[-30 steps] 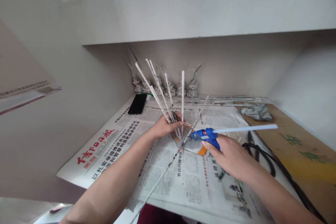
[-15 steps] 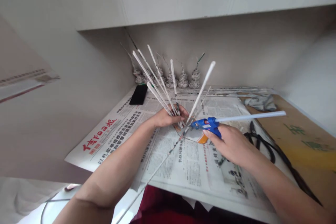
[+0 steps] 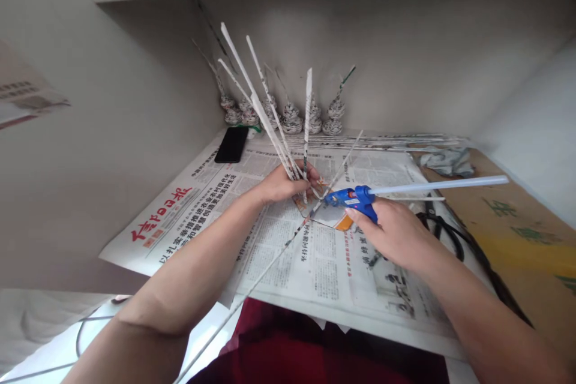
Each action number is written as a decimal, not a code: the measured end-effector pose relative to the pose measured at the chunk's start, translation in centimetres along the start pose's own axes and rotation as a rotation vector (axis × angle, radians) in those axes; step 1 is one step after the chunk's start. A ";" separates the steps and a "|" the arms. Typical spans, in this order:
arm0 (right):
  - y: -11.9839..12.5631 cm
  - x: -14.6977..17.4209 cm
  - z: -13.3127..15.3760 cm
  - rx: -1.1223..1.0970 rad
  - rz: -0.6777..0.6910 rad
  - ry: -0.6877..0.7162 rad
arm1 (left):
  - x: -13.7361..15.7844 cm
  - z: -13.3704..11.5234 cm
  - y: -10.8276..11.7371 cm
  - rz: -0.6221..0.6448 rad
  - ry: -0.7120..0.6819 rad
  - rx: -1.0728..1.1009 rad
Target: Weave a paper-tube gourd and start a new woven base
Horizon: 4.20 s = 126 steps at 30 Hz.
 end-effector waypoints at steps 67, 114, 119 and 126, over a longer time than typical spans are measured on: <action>0.7 -0.1 0.6 0.026 -0.068 -0.006 | -0.4 1.0 -0.1 0.020 0.058 0.047; 0.1 -0.1 0.2 0.208 -0.017 0.067 | 0.1 -0.1 -1.1 -0.159 0.102 0.117; 0.1 -0.1 0.1 0.195 -0.042 0.090 | -0.1 0.3 -0.8 -0.146 0.088 0.102; 0.2 0.0 0.0 0.169 -0.066 0.077 | -0.5 0.6 -0.7 -0.180 0.047 0.160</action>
Point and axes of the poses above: each hand's wrist, its own x-axis away from the middle knuckle, its own y-axis out of the back of the hand, z = x × y, the point moved 2 cm from there along -x, towards the middle knuckle, and after that the axes turned 10 degrees about y, right-handed, at the moved point
